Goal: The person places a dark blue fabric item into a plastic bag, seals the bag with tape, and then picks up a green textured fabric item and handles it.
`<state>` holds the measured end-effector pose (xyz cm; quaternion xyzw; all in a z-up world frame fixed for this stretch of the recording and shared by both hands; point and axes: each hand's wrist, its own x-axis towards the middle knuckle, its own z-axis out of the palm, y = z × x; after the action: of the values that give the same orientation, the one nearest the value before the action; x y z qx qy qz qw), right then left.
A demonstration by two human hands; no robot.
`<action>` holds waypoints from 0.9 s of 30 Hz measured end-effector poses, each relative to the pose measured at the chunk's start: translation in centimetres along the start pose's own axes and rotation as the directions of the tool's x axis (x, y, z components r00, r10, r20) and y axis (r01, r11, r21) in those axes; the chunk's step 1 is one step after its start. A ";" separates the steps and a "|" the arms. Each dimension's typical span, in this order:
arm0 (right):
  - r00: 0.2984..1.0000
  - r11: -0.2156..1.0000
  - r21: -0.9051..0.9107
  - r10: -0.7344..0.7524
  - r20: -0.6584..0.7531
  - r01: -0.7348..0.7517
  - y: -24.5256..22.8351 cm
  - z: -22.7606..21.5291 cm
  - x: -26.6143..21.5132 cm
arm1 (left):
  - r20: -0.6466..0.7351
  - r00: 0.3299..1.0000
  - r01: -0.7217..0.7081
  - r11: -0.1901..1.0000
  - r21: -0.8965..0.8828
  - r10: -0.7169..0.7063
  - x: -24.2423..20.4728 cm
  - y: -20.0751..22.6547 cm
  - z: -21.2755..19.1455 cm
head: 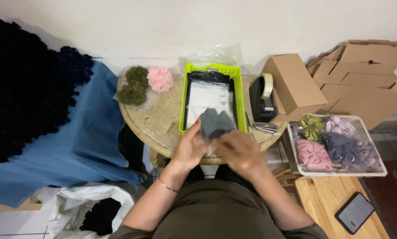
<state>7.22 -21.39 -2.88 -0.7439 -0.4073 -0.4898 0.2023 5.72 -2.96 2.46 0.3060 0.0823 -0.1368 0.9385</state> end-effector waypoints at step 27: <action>0.848 0.967 0.018 0.213 0.485 -0.254 -4.0 -2.9 5.5 | -0.219 0.956 -0.165 0.976 0.140 0.193 -3.2 1.4 4.8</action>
<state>3.45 -18.85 2.92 -0.8769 -0.3706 -0.2452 0.1832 3.49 -4.09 7.87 0.3821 0.1544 -0.0192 0.9109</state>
